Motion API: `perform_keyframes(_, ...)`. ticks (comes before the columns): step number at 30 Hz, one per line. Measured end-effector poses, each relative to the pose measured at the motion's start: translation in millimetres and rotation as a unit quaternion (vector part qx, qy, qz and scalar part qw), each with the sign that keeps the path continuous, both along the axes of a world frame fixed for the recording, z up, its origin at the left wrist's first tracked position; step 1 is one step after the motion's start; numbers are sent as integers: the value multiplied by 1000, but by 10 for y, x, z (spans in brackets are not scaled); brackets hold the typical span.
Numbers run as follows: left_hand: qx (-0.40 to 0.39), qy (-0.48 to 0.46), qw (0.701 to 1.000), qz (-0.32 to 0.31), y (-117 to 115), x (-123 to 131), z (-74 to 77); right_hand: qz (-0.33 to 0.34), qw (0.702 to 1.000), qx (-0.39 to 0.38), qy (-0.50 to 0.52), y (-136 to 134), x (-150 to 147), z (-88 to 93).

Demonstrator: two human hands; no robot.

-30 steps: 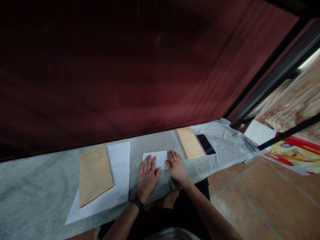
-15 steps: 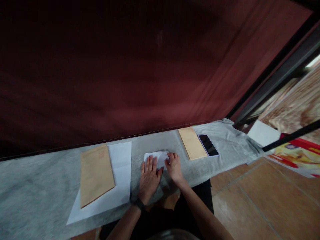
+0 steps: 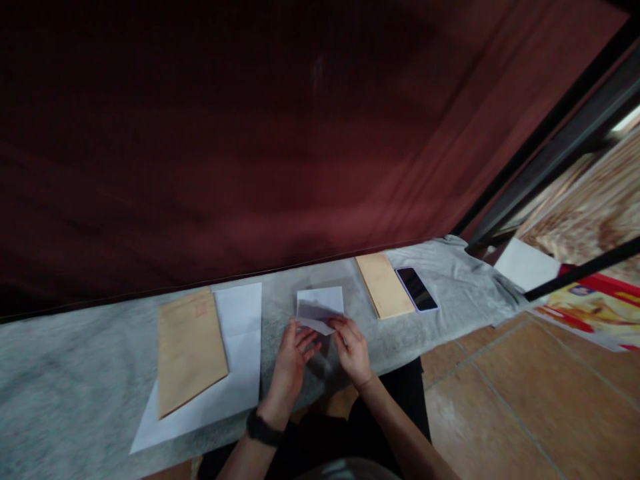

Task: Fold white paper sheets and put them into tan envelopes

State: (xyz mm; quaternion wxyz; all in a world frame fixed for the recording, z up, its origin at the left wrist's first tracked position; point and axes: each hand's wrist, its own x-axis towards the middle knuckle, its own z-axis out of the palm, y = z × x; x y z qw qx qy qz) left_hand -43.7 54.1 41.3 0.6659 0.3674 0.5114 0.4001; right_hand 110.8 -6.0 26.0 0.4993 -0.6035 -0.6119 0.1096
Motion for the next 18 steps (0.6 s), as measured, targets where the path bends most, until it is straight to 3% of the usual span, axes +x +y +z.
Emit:
perform_keyframes(3, -72, -76, 993, -50, 66, 24, 41, 32, 998, -5, -55, -90, -47, -31)
perform_keyframes(10, 12, -55, 998, -32, -10, 58, -38, 66, 995, -13, -77, -313, 27, -118)
perform_keyframes(15, 37, -40, 994, -91, 88, 25, 70, 4, 999, -37, -38, -364, 170, -108)
perform_keyframes(18, 58, 3, 991, -118, 236, -17, 19, -14, 998, -49, -48, -350, 244, -143)
